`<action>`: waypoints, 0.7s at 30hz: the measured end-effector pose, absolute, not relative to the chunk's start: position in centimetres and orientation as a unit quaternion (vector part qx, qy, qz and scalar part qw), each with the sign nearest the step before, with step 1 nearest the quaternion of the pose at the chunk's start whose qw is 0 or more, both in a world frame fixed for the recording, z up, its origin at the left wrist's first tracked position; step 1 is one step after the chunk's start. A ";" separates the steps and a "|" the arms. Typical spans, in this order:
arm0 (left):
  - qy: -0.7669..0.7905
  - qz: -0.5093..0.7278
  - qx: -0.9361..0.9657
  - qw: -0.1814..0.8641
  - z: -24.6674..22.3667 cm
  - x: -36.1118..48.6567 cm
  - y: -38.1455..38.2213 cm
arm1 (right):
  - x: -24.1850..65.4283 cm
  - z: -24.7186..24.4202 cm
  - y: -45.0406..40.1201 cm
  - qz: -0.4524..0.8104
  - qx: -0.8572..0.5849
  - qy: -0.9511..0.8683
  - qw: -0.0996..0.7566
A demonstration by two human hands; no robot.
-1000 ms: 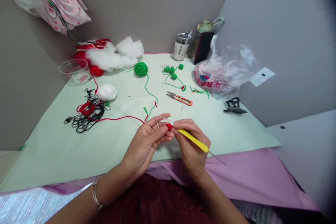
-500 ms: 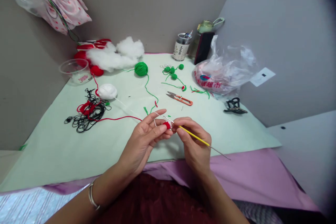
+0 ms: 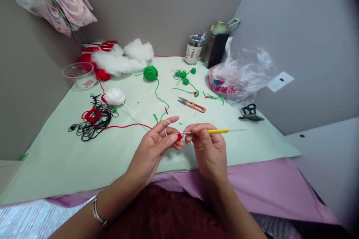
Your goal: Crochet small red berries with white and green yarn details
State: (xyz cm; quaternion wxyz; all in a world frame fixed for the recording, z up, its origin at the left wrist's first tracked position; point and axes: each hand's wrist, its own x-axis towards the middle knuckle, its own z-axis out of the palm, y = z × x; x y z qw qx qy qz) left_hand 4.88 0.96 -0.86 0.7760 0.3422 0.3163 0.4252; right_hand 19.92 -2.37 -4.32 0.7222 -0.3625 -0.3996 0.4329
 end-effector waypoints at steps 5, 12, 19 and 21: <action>0.324 0.429 0.355 0.765 -0.8 4.8 1.1 | 20.3 -3.9 -2.8 0.413 -0.363 -0.443 0.708; 0.330 0.437 0.402 0.734 -1.3 4.5 1.1 | 20.5 -3.2 -4.0 0.170 -0.431 -0.623 0.631; 0.340 0.449 0.400 0.723 -1.5 4.8 0.9 | 20.3 -4.3 -4.3 -0.058 -0.450 -0.725 0.518; 0.328 0.422 0.368 0.761 -1.3 4.8 0.8 | 20.2 -4.6 -4.3 -0.089 -0.454 -0.740 0.488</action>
